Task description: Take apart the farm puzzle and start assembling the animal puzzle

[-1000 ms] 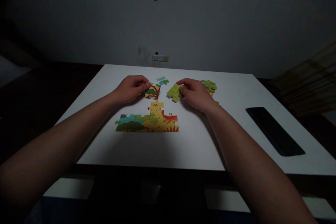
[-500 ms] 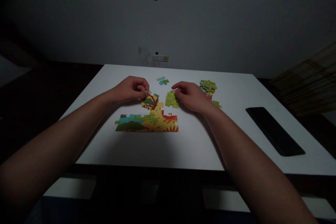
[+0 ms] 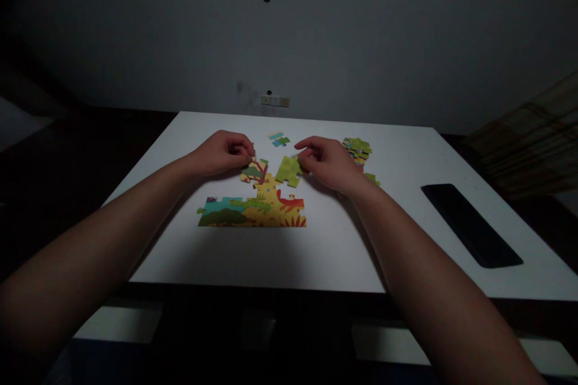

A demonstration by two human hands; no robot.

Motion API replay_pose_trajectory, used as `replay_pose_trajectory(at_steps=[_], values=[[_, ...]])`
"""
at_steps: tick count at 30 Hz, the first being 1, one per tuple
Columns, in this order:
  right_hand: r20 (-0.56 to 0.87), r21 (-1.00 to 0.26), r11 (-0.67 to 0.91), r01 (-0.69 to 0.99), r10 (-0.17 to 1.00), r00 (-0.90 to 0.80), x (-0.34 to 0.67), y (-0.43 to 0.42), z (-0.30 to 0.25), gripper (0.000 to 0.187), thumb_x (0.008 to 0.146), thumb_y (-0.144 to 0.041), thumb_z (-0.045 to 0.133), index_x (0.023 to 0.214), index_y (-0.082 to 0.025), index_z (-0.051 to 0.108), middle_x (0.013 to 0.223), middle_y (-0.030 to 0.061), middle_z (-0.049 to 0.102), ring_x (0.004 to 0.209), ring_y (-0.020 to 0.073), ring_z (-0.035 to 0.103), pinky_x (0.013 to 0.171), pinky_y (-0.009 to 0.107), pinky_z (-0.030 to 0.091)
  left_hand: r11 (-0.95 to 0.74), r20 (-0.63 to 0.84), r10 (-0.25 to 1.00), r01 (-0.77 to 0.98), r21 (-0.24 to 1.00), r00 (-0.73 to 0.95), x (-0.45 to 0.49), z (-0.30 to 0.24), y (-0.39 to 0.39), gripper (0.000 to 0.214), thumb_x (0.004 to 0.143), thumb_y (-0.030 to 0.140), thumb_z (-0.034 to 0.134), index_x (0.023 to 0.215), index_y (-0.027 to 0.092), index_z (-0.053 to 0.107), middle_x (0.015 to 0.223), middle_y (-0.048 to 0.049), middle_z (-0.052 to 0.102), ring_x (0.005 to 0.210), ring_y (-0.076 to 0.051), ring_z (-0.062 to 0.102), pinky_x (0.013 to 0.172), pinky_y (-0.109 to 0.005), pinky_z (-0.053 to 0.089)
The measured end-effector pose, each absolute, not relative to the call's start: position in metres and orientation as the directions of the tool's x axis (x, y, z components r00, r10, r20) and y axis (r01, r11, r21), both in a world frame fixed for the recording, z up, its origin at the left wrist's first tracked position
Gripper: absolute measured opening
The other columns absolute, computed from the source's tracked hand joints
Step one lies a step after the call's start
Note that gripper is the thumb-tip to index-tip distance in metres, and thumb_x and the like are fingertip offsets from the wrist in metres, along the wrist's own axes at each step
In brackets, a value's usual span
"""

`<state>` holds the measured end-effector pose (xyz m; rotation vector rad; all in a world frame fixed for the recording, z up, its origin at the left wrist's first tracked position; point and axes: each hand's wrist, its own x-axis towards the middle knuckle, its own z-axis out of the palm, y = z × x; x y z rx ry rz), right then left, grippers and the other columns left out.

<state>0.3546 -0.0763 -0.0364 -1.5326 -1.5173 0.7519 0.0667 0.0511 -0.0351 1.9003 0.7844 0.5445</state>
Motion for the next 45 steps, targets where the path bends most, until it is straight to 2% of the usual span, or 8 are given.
replay_pose_trajectory(at_steps=[4, 8, 12, 19, 29, 36, 40, 45], values=[[0.175, -0.891, 0.122, 0.438, 0.981, 0.082, 0.356, -0.076, -0.036, 0.032, 0.088, -0.033, 0.083, 0.118, -0.025, 0.086, 0.090, 0.0053, 0.081, 0.076, 0.0235, 0.075, 0.075, 0.041, 0.063, -0.416, 0.147, 0.794, 0.352, 0.838, 0.589, 0.065, -0.038, 0.059, 0.013, 0.080, 0.027, 0.078, 0.089, 0.019, 0.076, 0.073, -0.0029, 0.071, 0.067, -0.017, 0.062, 0.067, -0.033, 0.047], [0.250, -0.855, 0.221, 0.469, 0.968, -0.001, 0.357, -0.078, -0.030, 0.010, 0.082, -0.034, 0.085, 0.089, -0.027, 0.087, 0.091, 0.0068, 0.081, 0.083, 0.0252, 0.075, 0.082, 0.043, 0.064, -0.539, 0.206, 0.781, 0.470, 0.699, 0.589, 0.060, -0.041, 0.063, 0.014, 0.085, 0.030, 0.077, 0.094, 0.020, 0.079, 0.081, -0.0046, 0.076, 0.074, -0.020, 0.065, 0.071, -0.034, 0.045], [0.340, -0.819, 0.339, 0.463, 0.937, -0.086, 0.354, -0.082, -0.023, 0.012, 0.082, -0.040, 0.087, 0.076, -0.030, 0.084, 0.101, 0.0083, 0.083, 0.095, 0.0275, 0.076, 0.093, 0.047, 0.065, -0.596, 0.228, 0.772, 0.551, 0.585, 0.593, 0.057, -0.042, 0.065, 0.016, 0.089, 0.032, 0.076, 0.100, 0.022, 0.082, 0.085, -0.0060, 0.078, 0.076, -0.022, 0.064, 0.074, -0.036, 0.044], [0.285, -0.854, 0.305, 0.421, 0.952, -0.112, 0.351, -0.083, -0.026, 0.014, 0.083, -0.043, 0.091, 0.077, -0.032, 0.087, 0.103, 0.0077, 0.088, 0.099, 0.0290, 0.081, 0.098, 0.050, 0.067, -0.643, 0.203, 0.749, 0.619, 0.452, 0.630, 0.059, -0.038, 0.063, 0.019, 0.092, 0.033, 0.074, 0.104, 0.023, 0.085, 0.105, -0.0120, 0.081, 0.091, -0.028, 0.068, 0.084, -0.039, 0.046], [0.162, -0.920, 0.171, 0.353, 0.985, -0.054, 0.352, -0.082, -0.033, 0.018, 0.081, -0.044, 0.092, 0.083, -0.027, 0.086, 0.096, 0.0083, 0.086, 0.086, 0.0275, 0.082, 0.082, 0.047, 0.072, -0.655, 0.178, 0.745, 0.653, 0.380, 0.643, 0.061, -0.038, 0.061, 0.028, 0.094, 0.034, 0.074, 0.115, 0.022, 0.088, 0.110, -0.0137, 0.081, 0.097, -0.032, 0.070, 0.084, -0.040, 0.048], [0.187, -0.903, 0.196, 0.383, 0.981, -0.061, 0.357, -0.082, -0.026, 0.015, 0.083, -0.039, 0.088, 0.088, -0.025, 0.086, 0.092, 0.0076, 0.084, 0.086, 0.0258, 0.080, 0.086, 0.045, 0.068, -0.658, 0.162, 0.741, 0.654, 0.374, 0.652, 0.061, -0.039, 0.061, 0.032, 0.094, 0.035, 0.072, 0.118, 0.022, 0.088, 0.112, -0.0148, 0.080, 0.098, -0.033, 0.070, 0.085, -0.041, 0.048], [0.114, -0.900, 0.143, 0.411, 0.989, -0.094, 0.357, -0.085, -0.028, 0.022, 0.081, -0.041, 0.095, 0.092, -0.026, 0.084, 0.083, 0.0054, 0.081, 0.079, 0.0254, 0.076, 0.078, 0.043, 0.065, -0.674, 0.160, 0.727, 0.648, 0.356, 0.668, 0.061, -0.039, 0.061, 0.034, 0.095, 0.038, 0.070, 0.119, 0.021, 0.087, 0.116, -0.0152, 0.080, 0.100, -0.033, 0.070, 0.085, -0.040, 0.049], [0.051, -0.840, 0.145, 0.523, 0.981, -0.189, 0.353, -0.086, -0.034, 0.014, 0.090, -0.037, 0.085, 0.101, -0.028, 0.084, 0.089, 0.0052, 0.081, 0.082, 0.0262, 0.075, 0.079, 0.043, 0.064, -0.694, 0.164, 0.710, 0.642, 0.325, 0.684, 0.061, -0.039, 0.061, 0.035, 0.099, 0.039, 0.067, 0.120, 0.021, 0.087, 0.115, -0.0152, 0.081, 0.100, -0.032, 0.071, 0.084, -0.039, 0.049]])
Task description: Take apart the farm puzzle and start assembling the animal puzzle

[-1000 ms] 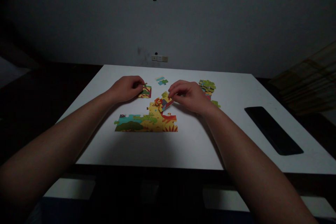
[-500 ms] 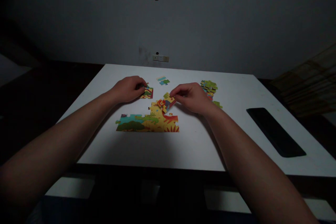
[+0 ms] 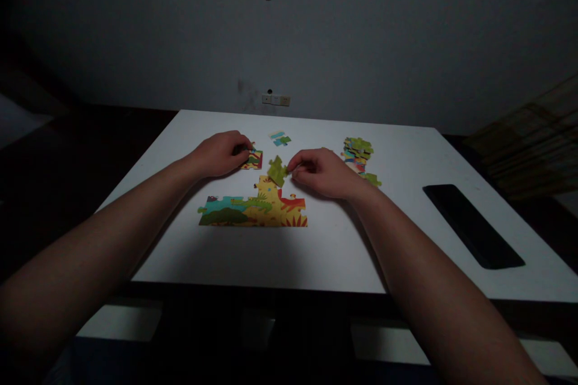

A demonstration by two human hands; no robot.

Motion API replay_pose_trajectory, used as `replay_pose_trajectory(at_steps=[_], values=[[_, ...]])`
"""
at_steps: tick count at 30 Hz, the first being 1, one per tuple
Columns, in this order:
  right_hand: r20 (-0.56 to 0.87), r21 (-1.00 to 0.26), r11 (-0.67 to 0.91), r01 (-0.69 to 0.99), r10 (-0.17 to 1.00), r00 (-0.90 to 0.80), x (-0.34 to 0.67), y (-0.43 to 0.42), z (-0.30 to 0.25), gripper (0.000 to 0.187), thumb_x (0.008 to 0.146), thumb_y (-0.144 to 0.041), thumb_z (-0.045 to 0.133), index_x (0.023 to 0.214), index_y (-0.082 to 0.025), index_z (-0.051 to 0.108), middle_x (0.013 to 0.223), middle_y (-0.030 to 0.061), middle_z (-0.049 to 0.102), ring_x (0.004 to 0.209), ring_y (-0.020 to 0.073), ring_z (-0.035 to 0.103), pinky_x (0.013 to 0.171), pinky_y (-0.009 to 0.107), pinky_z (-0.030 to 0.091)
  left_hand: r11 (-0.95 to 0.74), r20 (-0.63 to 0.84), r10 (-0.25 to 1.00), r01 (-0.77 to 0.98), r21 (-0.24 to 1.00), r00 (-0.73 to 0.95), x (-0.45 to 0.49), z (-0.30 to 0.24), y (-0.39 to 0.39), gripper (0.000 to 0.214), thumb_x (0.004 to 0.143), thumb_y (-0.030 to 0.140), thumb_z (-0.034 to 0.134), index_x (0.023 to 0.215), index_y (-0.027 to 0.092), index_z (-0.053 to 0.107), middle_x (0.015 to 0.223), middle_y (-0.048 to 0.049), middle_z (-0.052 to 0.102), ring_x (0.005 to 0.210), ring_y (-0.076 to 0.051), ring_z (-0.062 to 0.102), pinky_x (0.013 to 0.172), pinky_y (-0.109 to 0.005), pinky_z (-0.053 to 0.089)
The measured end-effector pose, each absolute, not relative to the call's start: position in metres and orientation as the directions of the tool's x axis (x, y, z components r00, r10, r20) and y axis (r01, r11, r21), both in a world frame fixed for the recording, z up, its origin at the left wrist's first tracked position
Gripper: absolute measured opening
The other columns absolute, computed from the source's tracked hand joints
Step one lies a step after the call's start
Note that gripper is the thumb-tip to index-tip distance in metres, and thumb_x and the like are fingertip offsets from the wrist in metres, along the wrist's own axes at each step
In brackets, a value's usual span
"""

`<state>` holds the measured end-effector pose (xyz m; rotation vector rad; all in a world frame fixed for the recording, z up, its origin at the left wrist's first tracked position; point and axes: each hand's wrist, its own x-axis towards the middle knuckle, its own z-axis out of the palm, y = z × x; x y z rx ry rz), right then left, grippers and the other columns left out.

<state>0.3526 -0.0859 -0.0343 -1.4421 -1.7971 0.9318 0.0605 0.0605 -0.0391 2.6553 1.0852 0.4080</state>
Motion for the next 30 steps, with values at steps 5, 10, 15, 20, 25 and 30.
replay_pose_trajectory(at_steps=[5, 10, 15, 20, 25, 30], values=[[0.136, -0.710, 0.246, 0.659, 0.967, -0.214, 0.351, -0.084, -0.039, 0.020, 0.096, -0.036, 0.075, 0.112, -0.026, 0.080, 0.091, 0.0054, 0.079, 0.078, 0.0257, 0.070, 0.077, 0.044, 0.061, -0.687, 0.127, 0.719, 0.670, 0.281, 0.683, 0.062, -0.036, 0.058, 0.038, 0.102, 0.038, 0.064, 0.127, 0.020, 0.086, 0.119, -0.0159, 0.081, 0.105, -0.033, 0.073, 0.087, -0.041, 0.052], [0.267, -0.579, 0.384, 0.719, 0.923, -0.278, 0.348, -0.080, -0.049, 0.046, 0.100, -0.044, 0.077, 0.143, -0.027, 0.078, 0.136, 0.0155, 0.082, 0.115, 0.0375, 0.076, 0.105, 0.060, 0.062, -0.678, 0.096, 0.728, 0.692, 0.248, 0.678, 0.064, -0.032, 0.054, 0.038, 0.104, 0.037, 0.061, 0.130, 0.021, 0.084, 0.126, -0.0145, 0.081, 0.112, -0.033, 0.075, 0.093, -0.043, 0.055], [0.258, -0.527, 0.499, 0.688, 0.865, -0.430, 0.338, -0.077, -0.056, 0.046, 0.104, -0.048, 0.078, 0.147, -0.036, 0.079, 0.146, 0.0089, 0.081, 0.142, 0.0398, 0.067, 0.125, 0.067, 0.051, -0.681, 0.104, 0.726, 0.689, 0.246, 0.680, 0.064, -0.033, 0.055, 0.038, 0.105, 0.040, 0.060, 0.128, 0.022, 0.084, 0.123, -0.0139, 0.081, 0.109, -0.033, 0.075, 0.089, -0.043, 0.054], [0.228, -0.575, 0.451, 0.683, 0.890, -0.395, 0.334, -0.080, -0.049, 0.045, 0.099, -0.038, 0.080, 0.144, -0.031, 0.080, 0.142, 0.0126, 0.080, 0.130, 0.0379, 0.072, 0.116, 0.061, 0.057, -0.684, 0.100, 0.724, 0.690, 0.237, 0.683, 0.065, -0.033, 0.053, 0.038, 0.105, 0.040, 0.060, 0.129, 0.021, 0.084, 0.122, -0.0137, 0.081, 0.108, -0.033, 0.075, 0.089, -0.042, 0.053], [0.274, -0.634, 0.406, 0.658, 0.914, -0.300, 0.341, -0.082, -0.043, 0.055, 0.092, -0.023, 0.073, 0.146, -0.027, 0.076, 0.140, 0.0133, 0.077, 0.116, 0.0338, 0.074, 0.105, 0.053, 0.060, -0.676, 0.082, 0.730, 0.700, 0.228, 0.678, 0.066, -0.030, 0.051, 0.039, 0.105, 0.039, 0.059, 0.130, 0.021, 0.083, 0.123, -0.0137, 0.081, 0.109, -0.033, 0.075, 0.090, -0.042, 0.054], [0.196, -0.721, 0.291, 0.629, 0.956, -0.217, 0.348, -0.080, -0.040, 0.040, 0.093, -0.023, 0.065, 0.131, -0.031, 0.075, 0.132, 0.0091, 0.079, 0.121, 0.0349, 0.071, 0.110, 0.056, 0.057, -0.688, 0.083, 0.718, 0.685, 0.239, 0.691, 0.065, -0.032, 0.054, 0.040, 0.104, 0.039, 0.059, 0.131, 0.021, 0.083, 0.123, -0.0144, 0.080, 0.110, -0.033, 0.074, 0.092, -0.043, 0.055]])
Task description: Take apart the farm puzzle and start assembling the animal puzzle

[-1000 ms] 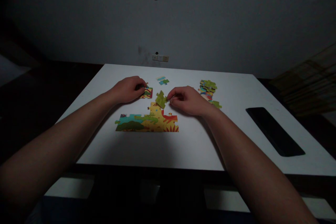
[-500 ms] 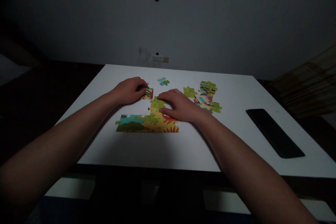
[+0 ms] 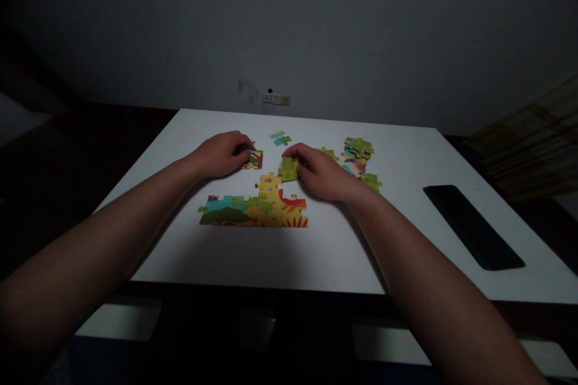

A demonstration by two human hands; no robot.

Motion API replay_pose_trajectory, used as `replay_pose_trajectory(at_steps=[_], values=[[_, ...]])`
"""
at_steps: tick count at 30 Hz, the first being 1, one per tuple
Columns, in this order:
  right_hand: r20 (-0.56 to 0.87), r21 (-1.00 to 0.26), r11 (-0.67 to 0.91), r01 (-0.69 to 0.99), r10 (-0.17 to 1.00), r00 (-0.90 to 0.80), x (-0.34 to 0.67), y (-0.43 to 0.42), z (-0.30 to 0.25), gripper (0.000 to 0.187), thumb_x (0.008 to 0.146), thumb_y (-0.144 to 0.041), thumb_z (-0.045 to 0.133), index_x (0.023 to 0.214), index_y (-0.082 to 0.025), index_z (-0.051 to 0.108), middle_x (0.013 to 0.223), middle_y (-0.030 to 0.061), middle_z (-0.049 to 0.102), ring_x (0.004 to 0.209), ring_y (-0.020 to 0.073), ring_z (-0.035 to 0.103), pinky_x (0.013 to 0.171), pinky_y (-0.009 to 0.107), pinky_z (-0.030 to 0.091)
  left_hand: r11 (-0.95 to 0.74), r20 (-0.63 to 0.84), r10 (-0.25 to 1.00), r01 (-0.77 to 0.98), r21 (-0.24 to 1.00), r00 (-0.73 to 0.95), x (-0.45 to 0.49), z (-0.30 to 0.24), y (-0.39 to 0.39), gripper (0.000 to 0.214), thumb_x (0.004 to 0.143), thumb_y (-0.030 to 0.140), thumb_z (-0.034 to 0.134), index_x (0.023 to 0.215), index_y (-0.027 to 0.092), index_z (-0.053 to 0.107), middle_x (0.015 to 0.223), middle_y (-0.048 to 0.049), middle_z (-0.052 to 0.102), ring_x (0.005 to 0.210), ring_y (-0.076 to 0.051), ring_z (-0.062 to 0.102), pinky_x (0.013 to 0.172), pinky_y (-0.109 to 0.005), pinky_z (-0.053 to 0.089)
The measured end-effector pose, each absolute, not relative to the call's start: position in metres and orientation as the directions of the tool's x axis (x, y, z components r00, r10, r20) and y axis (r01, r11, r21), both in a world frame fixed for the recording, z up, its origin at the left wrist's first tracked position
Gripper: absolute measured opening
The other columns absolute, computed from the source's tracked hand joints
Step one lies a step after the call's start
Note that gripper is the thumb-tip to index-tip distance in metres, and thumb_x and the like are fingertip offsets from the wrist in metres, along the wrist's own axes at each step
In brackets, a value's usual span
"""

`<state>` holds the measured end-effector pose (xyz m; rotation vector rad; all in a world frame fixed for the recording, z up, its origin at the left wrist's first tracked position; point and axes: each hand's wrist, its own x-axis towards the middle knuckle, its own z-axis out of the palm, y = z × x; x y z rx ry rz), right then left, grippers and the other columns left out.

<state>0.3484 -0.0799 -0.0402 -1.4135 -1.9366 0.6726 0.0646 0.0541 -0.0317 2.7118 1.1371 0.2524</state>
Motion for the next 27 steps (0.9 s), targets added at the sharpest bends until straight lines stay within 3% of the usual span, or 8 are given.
replay_pose_trajectory(at_steps=[5, 9, 13, 18, 23, 27], values=[[-0.017, -0.926, 0.044, 0.375, 0.988, -0.156, 0.349, -0.084, -0.029, 0.035, 0.088, -0.033, 0.067, 0.121, -0.030, 0.077, 0.109, 0.0068, 0.073, 0.099, 0.0307, 0.066, 0.092, 0.050, 0.058, -0.694, 0.095, 0.712, 0.678, 0.241, 0.696, 0.063, -0.035, 0.057, 0.040, 0.104, 0.038, 0.059, 0.131, 0.021, 0.083, 0.123, -0.0145, 0.081, 0.110, -0.033, 0.074, 0.093, -0.043, 0.055], [-0.008, -0.979, 0.016, 0.206, 0.994, -0.111, 0.351, -0.091, -0.020, 0.057, 0.074, -0.028, 0.086, 0.129, -0.035, 0.072, 0.111, 0.0013, 0.067, 0.093, 0.0239, 0.063, 0.084, 0.041, 0.057, -0.704, 0.099, 0.702, 0.667, 0.244, 0.705, 0.062, -0.036, 0.059, 0.039, 0.103, 0.038, 0.059, 0.128, 0.021, 0.083, 0.120, -0.0140, 0.081, 0.107, -0.032, 0.074, 0.093, -0.043, 0.056], [-0.095, -0.984, -0.083, 0.157, 0.993, -0.074, 0.356, -0.091, -0.019, 0.033, 0.077, -0.026, 0.079, 0.109, -0.031, 0.071, 0.096, 0.0031, 0.076, 0.084, 0.0235, 0.068, 0.077, 0.039, 0.056, -0.712, 0.101, 0.693, 0.657, 0.247, 0.713, 0.062, -0.036, 0.060, 0.040, 0.104, 0.040, 0.058, 0.128, 0.020, 0.083, 0.118, -0.0144, 0.081, 0.105, -0.031, 0.074, 0.092, -0.043, 0.056], [-0.077, -0.945, -0.033, 0.325, 0.989, -0.125, 0.360, -0.088, -0.015, 0.016, 0.083, -0.031, 0.081, 0.098, -0.027, 0.080, 0.096, 0.0086, 0.082, 0.089, 0.0277, 0.073, 0.080, 0.042, 0.060, -0.721, 0.098, 0.684, 0.649, 0.244, 0.723, 0.061, -0.035, 0.060, 0.042, 0.104, 0.039, 0.056, 0.130, 0.020, 0.082, 0.122, -0.0154, 0.081, 0.109, -0.032, 0.074, 0.096, -0.044, 0.056], [-0.015, -0.873, 0.062, 0.483, 0.988, -0.153, 0.374, -0.088, -0.013, 0.038, 0.078, -0.040, 0.096, 0.112, -0.028, 0.084, 0.081, 0.0032, 0.076, 0.073, 0.0247, 0.067, 0.064, 0.039, 0.055, -0.716, 0.091, 0.689, 0.656, 0.241, 0.719, 0.061, -0.034, 0.060, 0.044, 0.104, 0.042, 0.056, 0.131, 0.019, 0.082, 0.121, -0.0149, 0.081, 0.107, -0.032, 0.074, 0.095, -0.043, 0.057], [-0.131, -0.722, 0.097, 0.685, 0.953, -0.273, 0.388, -0.089, -0.010, 0.037, 0.081, -0.044, 0.090, 0.113, -0.025, 0.088, 0.077, 0.0013, 0.076, 0.063, 0.0203, 0.063, 0.059, 0.035, 0.047, -0.714, 0.086, 0.690, 0.655, 0.247, 0.719, 0.061, -0.033, 0.060, 0.043, 0.104, 0.041, 0.056, 0.131, 0.019, 0.082, 0.121, -0.0155, 0.081, 0.108, -0.032, 0.074, 0.097, -0.044, 0.057]])
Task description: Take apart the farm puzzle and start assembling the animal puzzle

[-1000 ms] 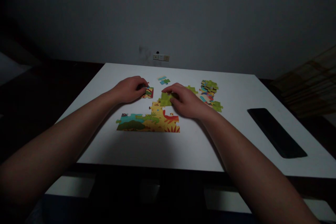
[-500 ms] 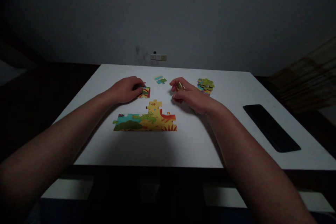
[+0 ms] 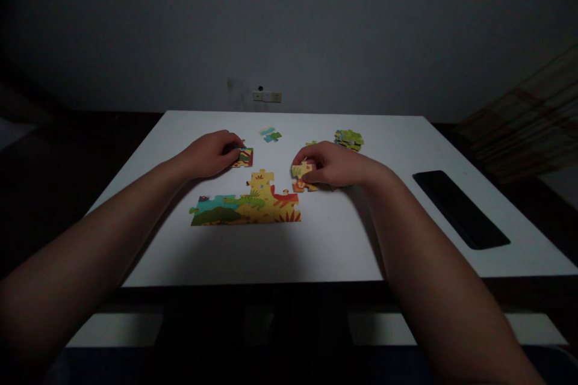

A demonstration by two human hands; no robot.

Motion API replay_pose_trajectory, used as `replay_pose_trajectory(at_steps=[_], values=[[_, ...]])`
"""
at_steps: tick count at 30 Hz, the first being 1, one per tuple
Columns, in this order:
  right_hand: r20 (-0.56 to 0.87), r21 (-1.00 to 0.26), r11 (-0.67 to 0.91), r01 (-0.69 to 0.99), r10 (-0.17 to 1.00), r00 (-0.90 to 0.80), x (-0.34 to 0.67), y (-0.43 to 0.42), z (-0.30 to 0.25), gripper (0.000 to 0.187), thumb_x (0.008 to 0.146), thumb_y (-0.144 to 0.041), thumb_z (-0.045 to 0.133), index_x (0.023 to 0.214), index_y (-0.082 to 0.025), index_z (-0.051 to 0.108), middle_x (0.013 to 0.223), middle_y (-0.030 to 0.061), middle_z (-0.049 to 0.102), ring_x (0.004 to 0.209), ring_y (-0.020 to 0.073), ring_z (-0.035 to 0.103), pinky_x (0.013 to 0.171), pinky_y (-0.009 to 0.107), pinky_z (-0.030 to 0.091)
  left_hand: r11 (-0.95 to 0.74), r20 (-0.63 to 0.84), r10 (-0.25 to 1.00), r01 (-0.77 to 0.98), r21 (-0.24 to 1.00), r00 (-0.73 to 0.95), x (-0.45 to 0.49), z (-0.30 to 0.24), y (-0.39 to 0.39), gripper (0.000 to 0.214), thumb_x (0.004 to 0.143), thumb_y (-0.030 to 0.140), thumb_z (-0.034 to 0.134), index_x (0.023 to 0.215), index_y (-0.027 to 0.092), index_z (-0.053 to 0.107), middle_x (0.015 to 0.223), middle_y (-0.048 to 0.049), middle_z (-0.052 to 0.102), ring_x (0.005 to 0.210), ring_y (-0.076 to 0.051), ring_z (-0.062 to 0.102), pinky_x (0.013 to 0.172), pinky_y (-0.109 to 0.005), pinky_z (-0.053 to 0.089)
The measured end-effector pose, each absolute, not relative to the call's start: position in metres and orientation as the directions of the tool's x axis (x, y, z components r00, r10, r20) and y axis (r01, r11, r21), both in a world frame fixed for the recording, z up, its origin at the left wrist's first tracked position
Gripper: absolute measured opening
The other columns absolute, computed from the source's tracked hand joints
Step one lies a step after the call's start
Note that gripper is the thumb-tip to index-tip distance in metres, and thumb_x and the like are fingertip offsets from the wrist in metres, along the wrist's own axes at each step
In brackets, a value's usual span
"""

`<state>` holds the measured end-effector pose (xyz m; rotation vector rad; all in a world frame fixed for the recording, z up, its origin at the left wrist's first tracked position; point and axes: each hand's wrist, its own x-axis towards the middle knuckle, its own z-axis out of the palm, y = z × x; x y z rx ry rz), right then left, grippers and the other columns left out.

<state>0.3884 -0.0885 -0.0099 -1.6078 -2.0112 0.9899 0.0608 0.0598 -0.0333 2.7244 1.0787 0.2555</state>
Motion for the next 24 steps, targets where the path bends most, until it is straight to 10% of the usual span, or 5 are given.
replay_pose_trajectory(at_steps=[15, 19, 24], values=[[0.016, -0.499, 0.123, 0.858, 0.991, -0.132, 0.419, -0.083, -0.019, 0.029, 0.085, -0.037, 0.081, 0.111, -0.028, 0.090, 0.109, 0.0124, 0.086, 0.099, 0.0377, 0.077, 0.094, 0.058, 0.061, -0.715, 0.089, 0.686, 0.645, 0.269, 0.722, 0.061, -0.035, 0.060, 0.040, 0.104, 0.038, 0.058, 0.129, 0.019, 0.082, 0.121, -0.0164, 0.081, 0.108, -0.033, 0.074, 0.099, -0.046, 0.058], [0.254, -0.356, 0.198, 0.913, 0.961, -0.109, 0.425, -0.074, -0.034, 0.034, 0.093, -0.036, 0.073, 0.121, -0.026, 0.088, 0.131, 0.0179, 0.083, 0.133, 0.0484, 0.070, 0.121, 0.073, 0.048, -0.717, 0.087, 0.685, 0.648, 0.256, 0.723, 0.061, -0.034, 0.060, 0.041, 0.104, 0.040, 0.057, 0.129, 0.020, 0.082, 0.124, -0.0156, 0.081, 0.112, -0.033, 0.074, 0.099, -0.045, 0.058], [0.193, -0.316, 0.248, 0.916, 0.962, -0.193, 0.417, -0.065, -0.051, 0.040, 0.098, -0.038, 0.068, 0.133, -0.029, 0.084, 0.139, 0.0154, 0.083, 0.136, 0.0458, 0.070, 0.124, 0.071, 0.046, -0.711, 0.080, 0.691, 0.656, 0.252, 0.718, 0.062, -0.033, 0.058, 0.042, 0.104, 0.039, 0.055, 0.130, 0.020, 0.081, 0.124, -0.0162, 0.081, 0.112, -0.033, 0.074, 0.098, -0.045, 0.057]])
